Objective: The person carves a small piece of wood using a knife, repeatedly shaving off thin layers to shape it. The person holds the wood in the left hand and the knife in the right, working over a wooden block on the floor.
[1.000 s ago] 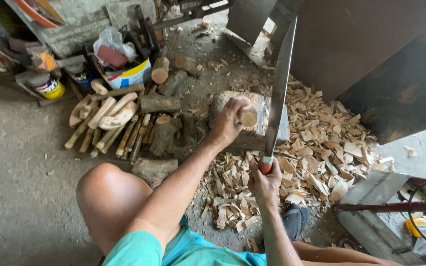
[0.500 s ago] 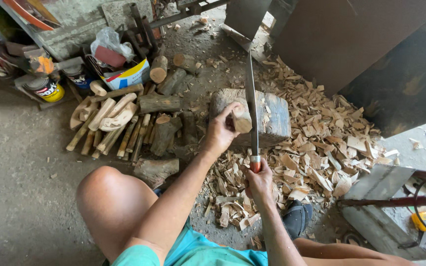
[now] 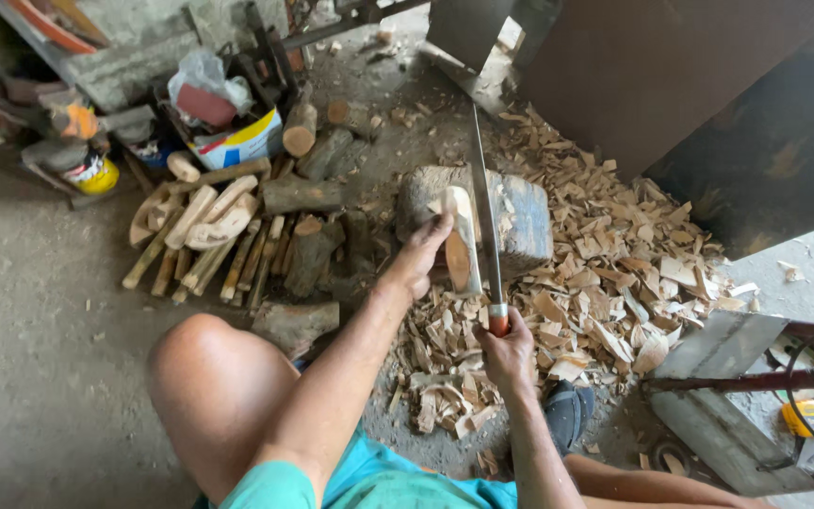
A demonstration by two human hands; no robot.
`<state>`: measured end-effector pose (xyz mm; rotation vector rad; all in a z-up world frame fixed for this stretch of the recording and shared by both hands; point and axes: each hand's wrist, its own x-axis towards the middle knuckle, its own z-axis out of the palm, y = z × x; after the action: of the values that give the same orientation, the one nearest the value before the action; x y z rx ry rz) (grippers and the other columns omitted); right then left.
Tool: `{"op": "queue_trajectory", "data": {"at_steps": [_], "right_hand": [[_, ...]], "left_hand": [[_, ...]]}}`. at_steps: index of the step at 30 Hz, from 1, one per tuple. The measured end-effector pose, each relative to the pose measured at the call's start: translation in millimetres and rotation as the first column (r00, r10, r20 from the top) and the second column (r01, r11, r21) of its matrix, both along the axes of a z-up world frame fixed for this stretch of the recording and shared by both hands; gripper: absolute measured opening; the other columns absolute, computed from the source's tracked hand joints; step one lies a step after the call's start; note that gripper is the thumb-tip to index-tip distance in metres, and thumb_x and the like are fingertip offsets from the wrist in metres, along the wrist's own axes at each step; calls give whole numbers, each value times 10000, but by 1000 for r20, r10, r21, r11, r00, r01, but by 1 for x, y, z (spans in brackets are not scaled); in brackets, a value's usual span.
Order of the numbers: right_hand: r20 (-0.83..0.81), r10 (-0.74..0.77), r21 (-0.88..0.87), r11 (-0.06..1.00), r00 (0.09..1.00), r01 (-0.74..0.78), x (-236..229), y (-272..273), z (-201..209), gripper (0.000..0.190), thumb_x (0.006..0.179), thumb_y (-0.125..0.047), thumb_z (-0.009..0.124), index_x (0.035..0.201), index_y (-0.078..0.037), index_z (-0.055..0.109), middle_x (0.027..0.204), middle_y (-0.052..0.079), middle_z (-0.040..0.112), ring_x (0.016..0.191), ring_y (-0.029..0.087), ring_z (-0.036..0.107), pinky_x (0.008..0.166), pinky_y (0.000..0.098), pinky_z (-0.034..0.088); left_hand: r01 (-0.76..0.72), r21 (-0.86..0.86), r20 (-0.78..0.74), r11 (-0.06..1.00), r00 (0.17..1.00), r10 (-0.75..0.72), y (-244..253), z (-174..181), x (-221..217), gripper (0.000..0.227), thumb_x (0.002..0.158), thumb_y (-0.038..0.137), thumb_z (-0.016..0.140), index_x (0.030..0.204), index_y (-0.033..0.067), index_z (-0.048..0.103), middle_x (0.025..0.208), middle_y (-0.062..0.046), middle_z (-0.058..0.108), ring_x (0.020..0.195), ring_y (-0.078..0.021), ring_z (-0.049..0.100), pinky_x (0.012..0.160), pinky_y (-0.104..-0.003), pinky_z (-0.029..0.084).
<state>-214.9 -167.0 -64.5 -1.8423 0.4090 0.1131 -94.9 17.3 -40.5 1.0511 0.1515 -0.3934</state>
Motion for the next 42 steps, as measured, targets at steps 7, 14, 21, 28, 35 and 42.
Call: {"op": "queue_trajectory", "data": {"at_steps": [7,14,21,28,35,42], "right_hand": [[200,12,100,994,980,-33,1,0,19,231,873,-91,771,960,-83,557,699,-6,517,525,100,505,406,255,448],[326,22,116,991,945,-63,-9,24,7,206,903,-130,719,948,-119,519,661,-34,553,501,70,558,371,232,493],[187,0,98,995,982,-18,-9,29,6,211,930,-128,734,933,-94,526,674,-19,505,513,76,487,381,250,415],[703,6,91,991,712,-98,0,26,57,182,1004,-85,694,963,-130,523,704,-42,506,514,66,472,383,223,423],[36,63,23,998,997,-64,15,53,43,224,942,17,536,1069,-160,586,712,-28,563,497,80,509,354,247,442],[455,35,149,982,890,-115,11,22,56,154,960,6,677,1001,-105,578,681,-14,546,499,79,492,374,227,418]], "left_hand": [[-69,-43,263,997,962,78,24,35,41,779,853,590,663,1447,122,474,1295,-165,559,1223,-303,556,933,-548,551],[-190,-54,403,980,894,196,8,14,80,927,884,593,706,1544,9,419,1414,-250,484,1314,-369,482,1081,-549,487],[-397,32,430,917,834,346,3,18,91,836,831,648,659,1461,162,400,1368,-127,530,1272,-248,528,1008,-469,510],[-686,175,537,706,668,515,-3,29,106,449,999,470,540,1204,73,579,1085,-170,670,977,-247,662,830,-446,582],[-649,229,507,725,715,480,-16,38,102,399,953,400,501,1090,39,602,908,-117,688,792,-201,674,648,-375,600],[-790,107,679,603,502,536,-3,24,107,370,1048,365,521,1114,18,631,1004,-124,699,897,-208,652,795,-365,549]]}}
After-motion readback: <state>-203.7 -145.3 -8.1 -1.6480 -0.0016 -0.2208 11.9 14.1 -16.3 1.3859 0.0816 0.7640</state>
